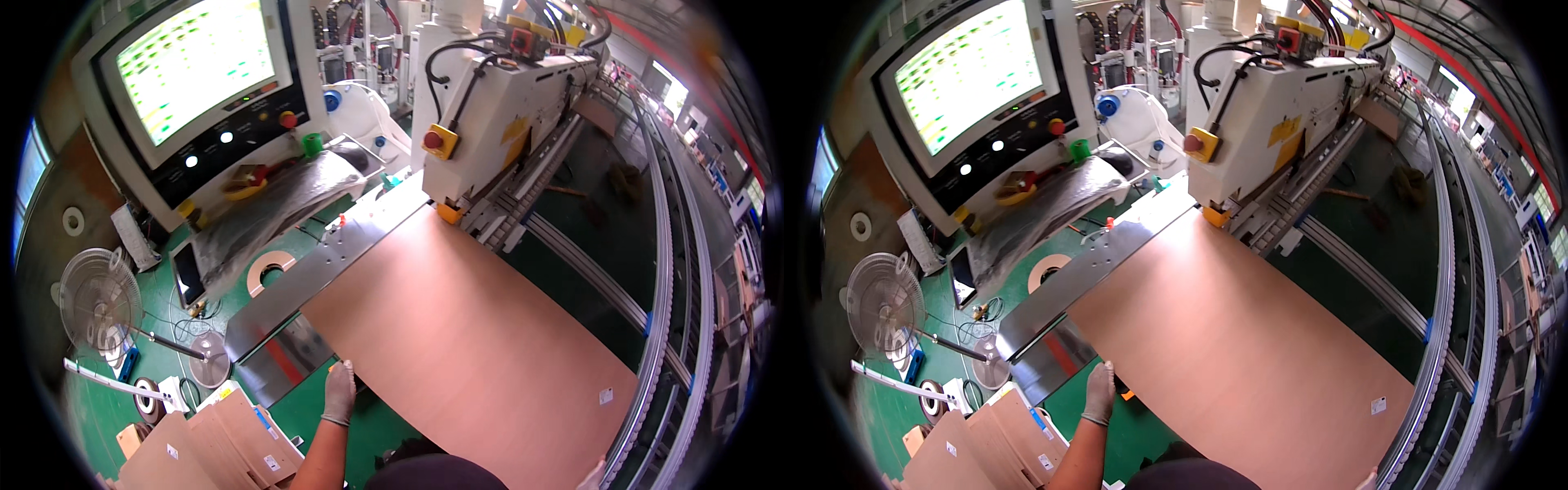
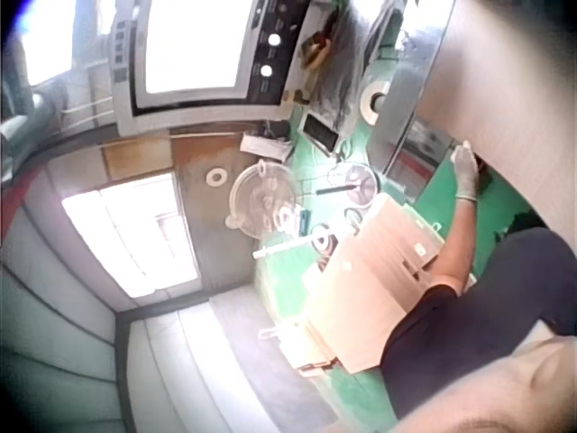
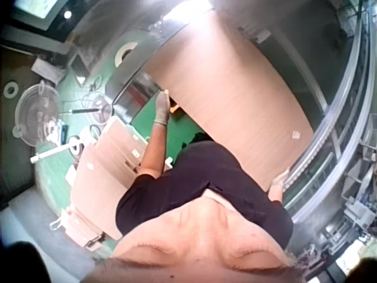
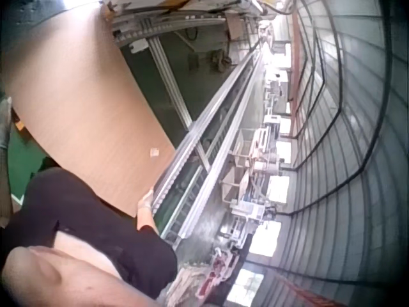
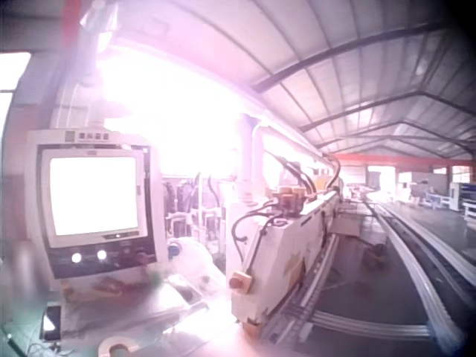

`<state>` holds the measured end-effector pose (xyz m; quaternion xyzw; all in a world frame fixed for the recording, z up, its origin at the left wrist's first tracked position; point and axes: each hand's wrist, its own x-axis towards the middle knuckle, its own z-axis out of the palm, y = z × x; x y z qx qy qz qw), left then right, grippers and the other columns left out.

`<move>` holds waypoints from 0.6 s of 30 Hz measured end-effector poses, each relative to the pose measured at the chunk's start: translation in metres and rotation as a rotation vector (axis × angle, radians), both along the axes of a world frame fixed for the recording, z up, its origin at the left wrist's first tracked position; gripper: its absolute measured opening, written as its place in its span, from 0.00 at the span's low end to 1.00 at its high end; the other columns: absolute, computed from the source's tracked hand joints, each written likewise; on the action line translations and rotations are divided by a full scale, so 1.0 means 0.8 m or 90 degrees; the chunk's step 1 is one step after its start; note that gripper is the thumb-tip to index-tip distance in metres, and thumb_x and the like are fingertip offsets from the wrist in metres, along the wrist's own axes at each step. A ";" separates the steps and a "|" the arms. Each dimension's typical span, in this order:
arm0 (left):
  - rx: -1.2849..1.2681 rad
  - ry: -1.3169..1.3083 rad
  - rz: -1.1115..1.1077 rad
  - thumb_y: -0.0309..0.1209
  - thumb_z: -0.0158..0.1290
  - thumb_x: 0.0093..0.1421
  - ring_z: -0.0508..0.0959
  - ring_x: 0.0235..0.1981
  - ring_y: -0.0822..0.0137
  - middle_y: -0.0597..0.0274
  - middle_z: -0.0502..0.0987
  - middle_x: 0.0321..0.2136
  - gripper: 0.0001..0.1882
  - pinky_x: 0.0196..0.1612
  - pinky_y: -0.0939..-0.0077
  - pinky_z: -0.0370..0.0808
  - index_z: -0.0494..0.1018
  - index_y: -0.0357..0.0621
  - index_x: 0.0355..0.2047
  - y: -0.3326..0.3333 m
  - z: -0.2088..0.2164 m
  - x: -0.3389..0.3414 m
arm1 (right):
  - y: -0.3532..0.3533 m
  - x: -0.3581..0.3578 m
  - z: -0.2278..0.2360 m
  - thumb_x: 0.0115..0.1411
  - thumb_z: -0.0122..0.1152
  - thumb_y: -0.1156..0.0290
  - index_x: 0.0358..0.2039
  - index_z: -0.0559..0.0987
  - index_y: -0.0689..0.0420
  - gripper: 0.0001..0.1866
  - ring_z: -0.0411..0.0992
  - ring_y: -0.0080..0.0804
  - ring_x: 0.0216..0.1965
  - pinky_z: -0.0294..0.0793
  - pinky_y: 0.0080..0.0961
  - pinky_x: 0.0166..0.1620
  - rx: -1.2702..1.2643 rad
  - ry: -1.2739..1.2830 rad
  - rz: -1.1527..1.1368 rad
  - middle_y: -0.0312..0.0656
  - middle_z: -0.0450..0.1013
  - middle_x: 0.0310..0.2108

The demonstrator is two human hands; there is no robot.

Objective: The person repeatedly picks up large wooden panels from a stack, places them onto a conveyor belt, and feeds them into a CNC machine. The person wears gloves and handles the panels one at a time throughout the clip.

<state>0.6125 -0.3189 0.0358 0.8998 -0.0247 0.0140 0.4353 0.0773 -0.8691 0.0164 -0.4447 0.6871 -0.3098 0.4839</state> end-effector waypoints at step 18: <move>-0.336 0.385 0.015 0.44 0.46 0.74 0.80 0.32 0.60 0.53 0.81 0.28 0.24 0.38 0.63 0.76 0.77 0.34 0.33 -0.198 0.023 0.178 | -0.230 0.143 0.002 0.70 0.50 0.40 0.75 0.58 0.53 0.42 0.51 0.43 0.74 0.46 0.32 0.75 0.023 -0.174 0.113 0.46 0.55 0.74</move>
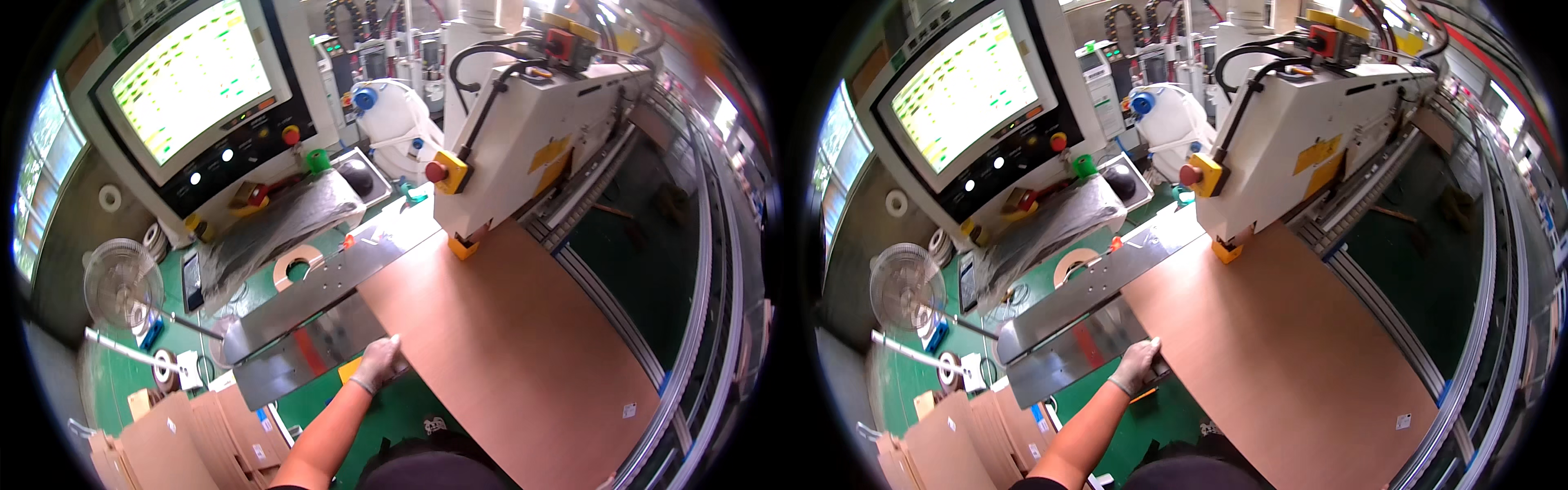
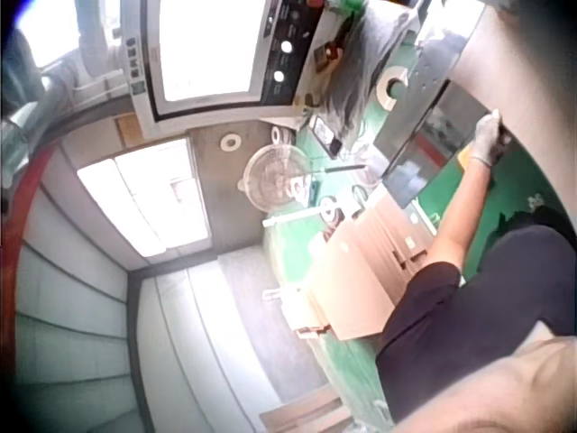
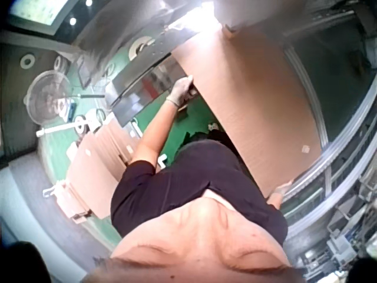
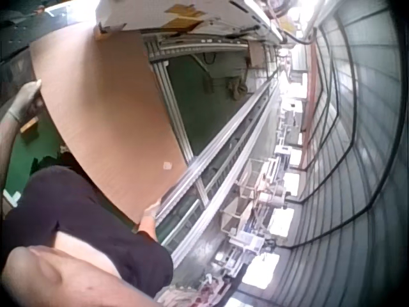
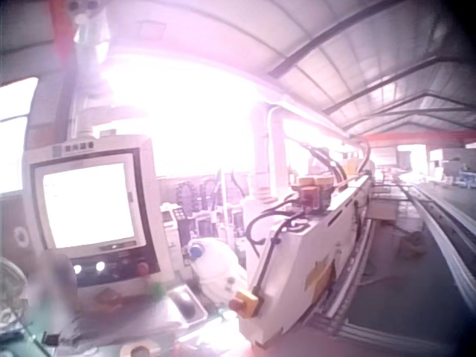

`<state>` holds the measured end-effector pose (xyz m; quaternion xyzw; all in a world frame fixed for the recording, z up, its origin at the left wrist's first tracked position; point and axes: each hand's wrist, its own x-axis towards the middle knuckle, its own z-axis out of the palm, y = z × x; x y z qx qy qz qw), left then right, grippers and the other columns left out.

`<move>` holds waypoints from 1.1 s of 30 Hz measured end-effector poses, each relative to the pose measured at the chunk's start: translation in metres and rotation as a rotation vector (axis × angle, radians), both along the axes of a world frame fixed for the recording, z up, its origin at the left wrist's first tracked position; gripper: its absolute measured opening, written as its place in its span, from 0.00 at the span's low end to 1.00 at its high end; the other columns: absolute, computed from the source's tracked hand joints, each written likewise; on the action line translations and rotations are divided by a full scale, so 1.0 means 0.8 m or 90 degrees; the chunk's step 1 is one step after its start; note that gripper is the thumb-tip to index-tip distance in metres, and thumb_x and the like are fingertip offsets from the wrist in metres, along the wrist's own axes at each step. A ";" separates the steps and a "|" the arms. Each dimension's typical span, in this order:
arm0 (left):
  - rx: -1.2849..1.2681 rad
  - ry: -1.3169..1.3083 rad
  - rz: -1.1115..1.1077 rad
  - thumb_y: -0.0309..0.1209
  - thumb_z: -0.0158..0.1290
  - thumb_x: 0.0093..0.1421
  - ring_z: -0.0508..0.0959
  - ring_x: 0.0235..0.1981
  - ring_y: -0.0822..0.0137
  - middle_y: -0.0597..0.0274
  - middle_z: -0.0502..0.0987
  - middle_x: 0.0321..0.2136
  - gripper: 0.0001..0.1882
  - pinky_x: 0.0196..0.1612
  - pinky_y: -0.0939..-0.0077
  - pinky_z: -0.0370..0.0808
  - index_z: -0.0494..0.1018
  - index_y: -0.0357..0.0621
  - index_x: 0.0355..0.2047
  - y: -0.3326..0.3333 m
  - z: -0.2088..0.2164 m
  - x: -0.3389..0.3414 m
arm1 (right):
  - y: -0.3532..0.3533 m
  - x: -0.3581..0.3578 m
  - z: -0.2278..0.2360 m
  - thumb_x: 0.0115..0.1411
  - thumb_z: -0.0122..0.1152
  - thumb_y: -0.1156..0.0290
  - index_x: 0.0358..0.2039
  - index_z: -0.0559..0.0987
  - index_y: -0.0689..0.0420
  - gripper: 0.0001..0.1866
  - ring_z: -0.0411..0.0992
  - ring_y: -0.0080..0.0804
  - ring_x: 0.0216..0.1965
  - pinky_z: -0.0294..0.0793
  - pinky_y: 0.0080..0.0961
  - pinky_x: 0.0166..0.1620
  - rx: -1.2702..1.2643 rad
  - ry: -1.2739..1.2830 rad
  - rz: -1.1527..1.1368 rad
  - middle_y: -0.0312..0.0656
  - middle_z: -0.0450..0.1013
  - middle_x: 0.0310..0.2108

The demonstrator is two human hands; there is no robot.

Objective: The person repeatedly picks up large wooden panels from a stack, places them onto a conveyor belt, and feeds them into a CNC machine. The person wears gloves and handles the panels one at a time throughout the clip.

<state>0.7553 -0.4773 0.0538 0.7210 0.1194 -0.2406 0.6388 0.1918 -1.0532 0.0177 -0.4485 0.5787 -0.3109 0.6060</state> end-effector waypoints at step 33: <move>0.521 0.135 0.350 0.38 0.47 0.68 0.81 0.49 0.43 0.38 0.81 0.42 0.18 0.52 0.50 0.78 0.80 0.36 0.39 0.206 -0.108 -0.642 | 0.287 0.654 -0.228 0.72 0.53 0.56 0.54 0.76 0.63 0.22 0.69 0.37 0.51 0.69 0.33 0.57 -0.436 0.124 1.057 0.46 0.73 0.50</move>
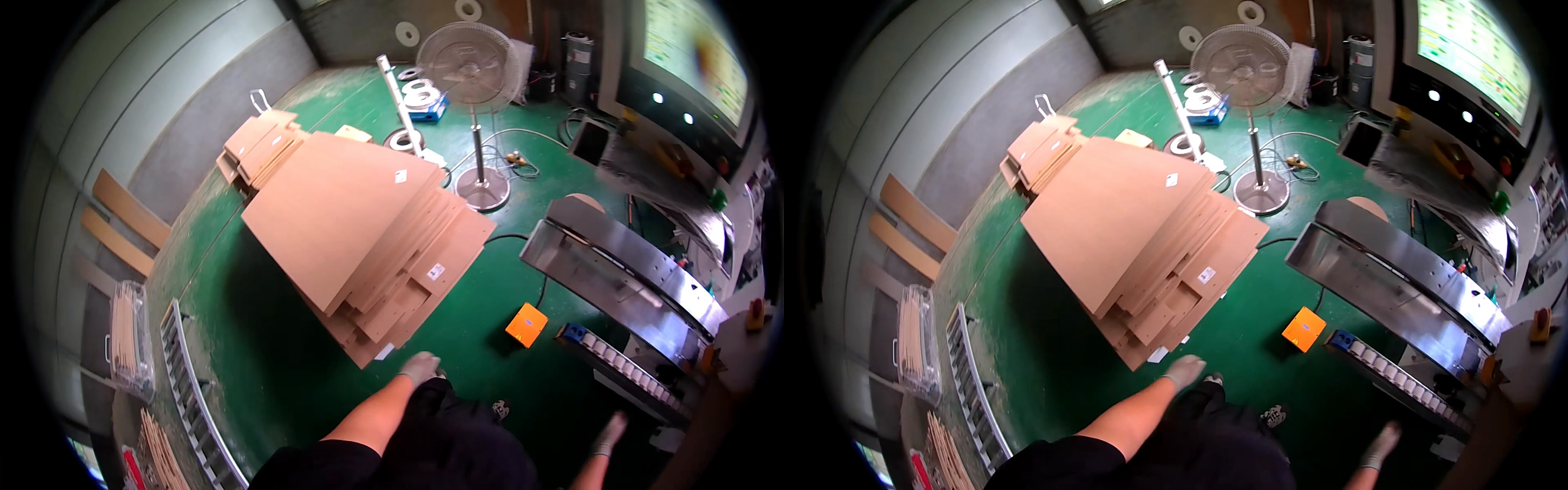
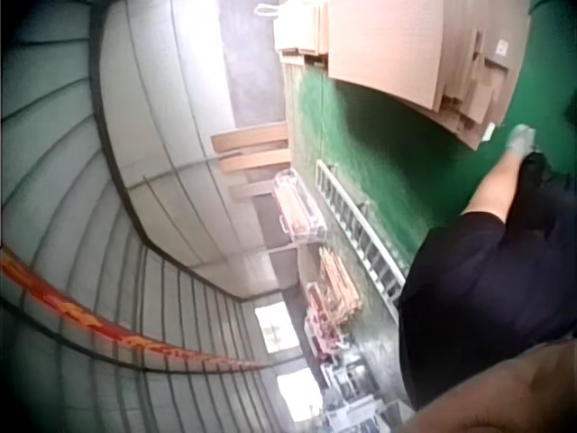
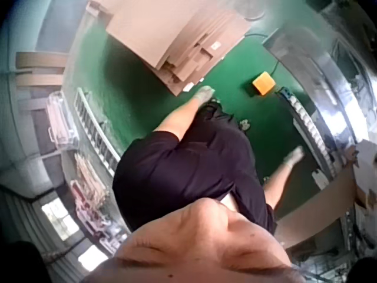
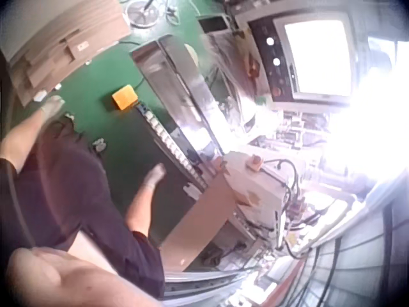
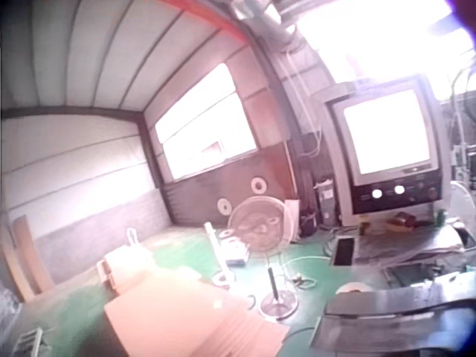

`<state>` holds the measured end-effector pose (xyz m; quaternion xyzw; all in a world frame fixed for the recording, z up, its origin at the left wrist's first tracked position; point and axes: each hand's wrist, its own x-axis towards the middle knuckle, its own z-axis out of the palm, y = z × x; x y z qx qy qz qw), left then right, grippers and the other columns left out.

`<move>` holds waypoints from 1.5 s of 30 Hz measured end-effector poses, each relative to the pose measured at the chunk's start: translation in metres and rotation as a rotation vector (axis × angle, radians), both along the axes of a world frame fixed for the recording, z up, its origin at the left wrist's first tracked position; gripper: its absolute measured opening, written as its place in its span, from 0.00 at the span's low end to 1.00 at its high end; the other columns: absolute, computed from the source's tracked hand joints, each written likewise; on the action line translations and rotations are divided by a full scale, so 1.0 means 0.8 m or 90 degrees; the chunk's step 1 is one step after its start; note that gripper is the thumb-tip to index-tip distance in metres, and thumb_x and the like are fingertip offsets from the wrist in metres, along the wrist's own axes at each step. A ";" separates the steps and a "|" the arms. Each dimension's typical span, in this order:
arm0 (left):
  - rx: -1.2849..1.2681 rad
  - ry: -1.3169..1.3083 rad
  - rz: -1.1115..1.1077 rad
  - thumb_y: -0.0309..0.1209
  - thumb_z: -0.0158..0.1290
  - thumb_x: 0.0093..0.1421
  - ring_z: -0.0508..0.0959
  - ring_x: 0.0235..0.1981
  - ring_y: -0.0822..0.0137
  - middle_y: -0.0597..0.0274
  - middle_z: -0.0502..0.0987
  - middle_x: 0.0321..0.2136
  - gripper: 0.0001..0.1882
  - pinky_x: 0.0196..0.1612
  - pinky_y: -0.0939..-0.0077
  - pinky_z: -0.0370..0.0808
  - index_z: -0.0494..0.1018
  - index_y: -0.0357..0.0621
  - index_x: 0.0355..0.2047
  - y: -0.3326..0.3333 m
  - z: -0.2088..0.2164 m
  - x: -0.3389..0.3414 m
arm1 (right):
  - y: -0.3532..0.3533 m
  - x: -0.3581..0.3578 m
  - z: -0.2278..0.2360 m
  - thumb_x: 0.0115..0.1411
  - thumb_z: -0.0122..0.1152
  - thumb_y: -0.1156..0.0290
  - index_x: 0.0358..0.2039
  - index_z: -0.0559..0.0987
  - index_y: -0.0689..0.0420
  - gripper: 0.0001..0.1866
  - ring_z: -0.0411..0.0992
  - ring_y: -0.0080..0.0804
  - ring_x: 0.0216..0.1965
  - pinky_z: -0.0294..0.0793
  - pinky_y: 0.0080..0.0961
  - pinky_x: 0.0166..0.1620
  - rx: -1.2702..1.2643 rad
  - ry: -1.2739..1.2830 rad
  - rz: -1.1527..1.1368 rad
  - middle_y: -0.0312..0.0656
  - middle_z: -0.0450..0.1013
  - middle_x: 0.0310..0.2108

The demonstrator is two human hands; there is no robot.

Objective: The person repeatedly picks up large wooden panels from a stack, places them onto a conveyor belt, and feeds them into a CNC machine. The person wears gloves and handles the panels one at a time throughout the clip.

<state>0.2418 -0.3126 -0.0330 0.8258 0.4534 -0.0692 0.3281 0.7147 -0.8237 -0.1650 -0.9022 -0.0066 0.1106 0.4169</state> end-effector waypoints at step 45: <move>-0.600 -0.524 0.656 0.48 0.45 0.75 0.77 0.39 0.65 0.63 0.76 0.44 0.20 0.40 0.65 0.77 0.65 0.51 0.59 0.113 0.047 -0.506 | 0.459 -0.497 0.182 0.68 0.61 0.58 0.54 0.79 0.60 0.21 0.78 0.46 0.53 0.76 0.35 0.56 -0.228 0.212 0.588 0.52 0.80 0.49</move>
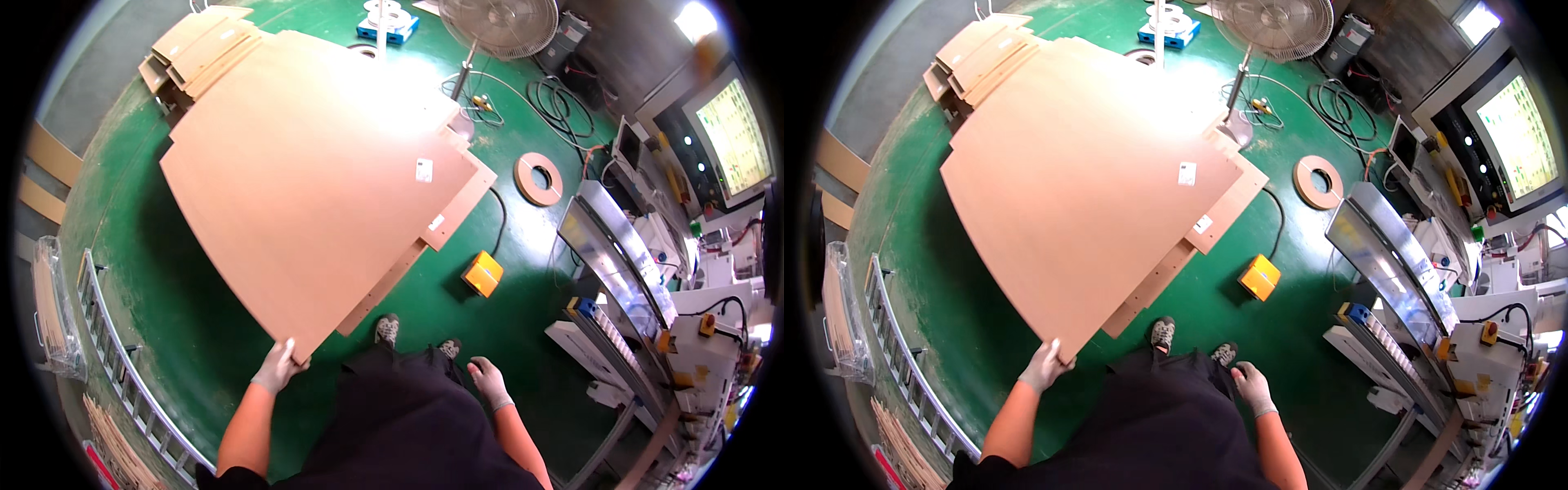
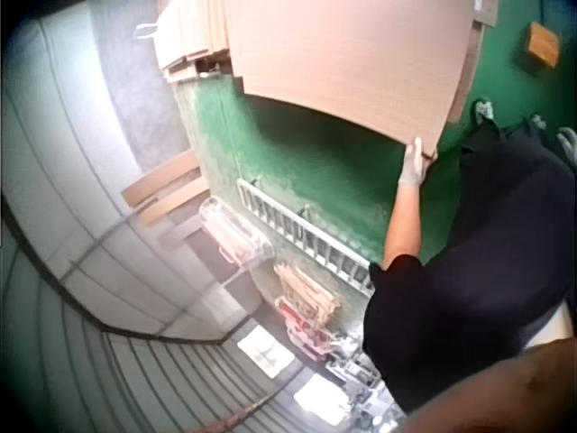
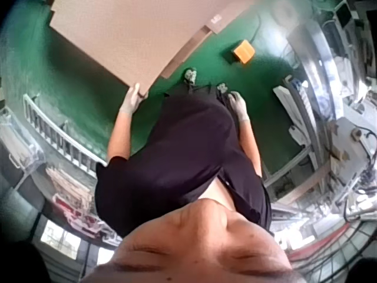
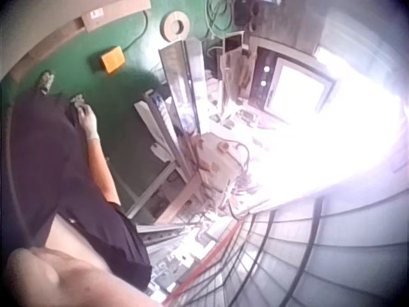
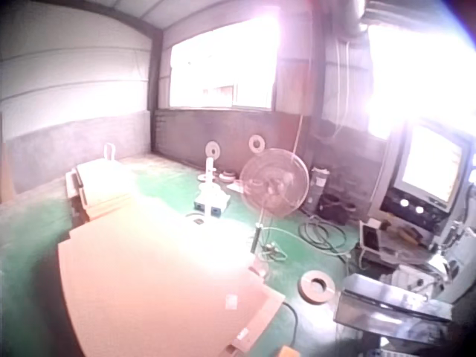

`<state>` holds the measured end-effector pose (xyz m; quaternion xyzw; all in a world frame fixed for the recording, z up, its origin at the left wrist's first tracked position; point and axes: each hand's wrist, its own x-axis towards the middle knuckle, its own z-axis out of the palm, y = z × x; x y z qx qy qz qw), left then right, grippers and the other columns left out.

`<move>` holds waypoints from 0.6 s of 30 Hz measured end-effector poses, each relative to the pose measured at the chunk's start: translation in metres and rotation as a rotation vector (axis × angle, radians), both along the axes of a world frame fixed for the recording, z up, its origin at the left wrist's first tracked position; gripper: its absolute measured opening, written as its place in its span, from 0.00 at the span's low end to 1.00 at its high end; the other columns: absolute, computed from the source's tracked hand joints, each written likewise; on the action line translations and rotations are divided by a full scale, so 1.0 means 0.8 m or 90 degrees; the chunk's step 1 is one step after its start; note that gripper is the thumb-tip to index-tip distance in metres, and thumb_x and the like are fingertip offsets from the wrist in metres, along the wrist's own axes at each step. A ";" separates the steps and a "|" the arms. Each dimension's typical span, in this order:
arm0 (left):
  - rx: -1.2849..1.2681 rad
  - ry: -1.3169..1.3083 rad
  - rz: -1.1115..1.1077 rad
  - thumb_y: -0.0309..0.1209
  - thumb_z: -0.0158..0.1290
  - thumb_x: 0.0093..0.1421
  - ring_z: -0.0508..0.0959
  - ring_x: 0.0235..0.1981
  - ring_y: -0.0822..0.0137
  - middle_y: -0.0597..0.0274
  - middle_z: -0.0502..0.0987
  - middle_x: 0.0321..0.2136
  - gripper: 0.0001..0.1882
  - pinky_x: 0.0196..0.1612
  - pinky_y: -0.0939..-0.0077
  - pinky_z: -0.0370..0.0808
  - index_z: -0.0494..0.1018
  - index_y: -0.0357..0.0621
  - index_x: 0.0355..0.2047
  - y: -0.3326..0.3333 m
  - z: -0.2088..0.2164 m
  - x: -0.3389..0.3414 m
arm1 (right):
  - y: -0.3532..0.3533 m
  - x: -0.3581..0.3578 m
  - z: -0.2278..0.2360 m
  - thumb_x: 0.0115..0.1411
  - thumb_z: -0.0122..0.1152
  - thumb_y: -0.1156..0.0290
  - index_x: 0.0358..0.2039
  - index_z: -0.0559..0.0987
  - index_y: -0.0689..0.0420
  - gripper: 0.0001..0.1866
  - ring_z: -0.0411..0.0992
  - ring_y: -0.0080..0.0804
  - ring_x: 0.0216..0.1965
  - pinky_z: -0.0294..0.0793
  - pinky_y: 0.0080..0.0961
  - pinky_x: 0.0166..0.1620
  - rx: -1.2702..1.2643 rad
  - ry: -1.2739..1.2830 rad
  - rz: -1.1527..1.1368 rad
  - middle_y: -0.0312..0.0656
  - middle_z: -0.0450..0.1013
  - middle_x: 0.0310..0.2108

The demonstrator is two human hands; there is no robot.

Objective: The person repeatedly picks up large wooden panels from a stack, places them onto a conveyor belt, and feeds them into a CNC machine. The person wears gloves and handles the panels one at a time throughout the clip.

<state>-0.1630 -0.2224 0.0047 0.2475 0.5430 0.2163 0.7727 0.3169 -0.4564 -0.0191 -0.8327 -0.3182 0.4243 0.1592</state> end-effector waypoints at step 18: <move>-0.051 0.255 0.351 0.64 0.47 0.69 0.73 0.63 0.52 0.50 0.70 0.65 0.45 0.65 0.51 0.71 0.60 0.38 0.70 -0.047 -0.045 -0.190 | 0.232 0.024 0.026 0.71 0.58 0.68 0.70 0.65 0.58 0.29 0.75 0.31 0.51 0.74 0.29 0.56 0.297 0.023 -0.046 0.44 0.75 0.53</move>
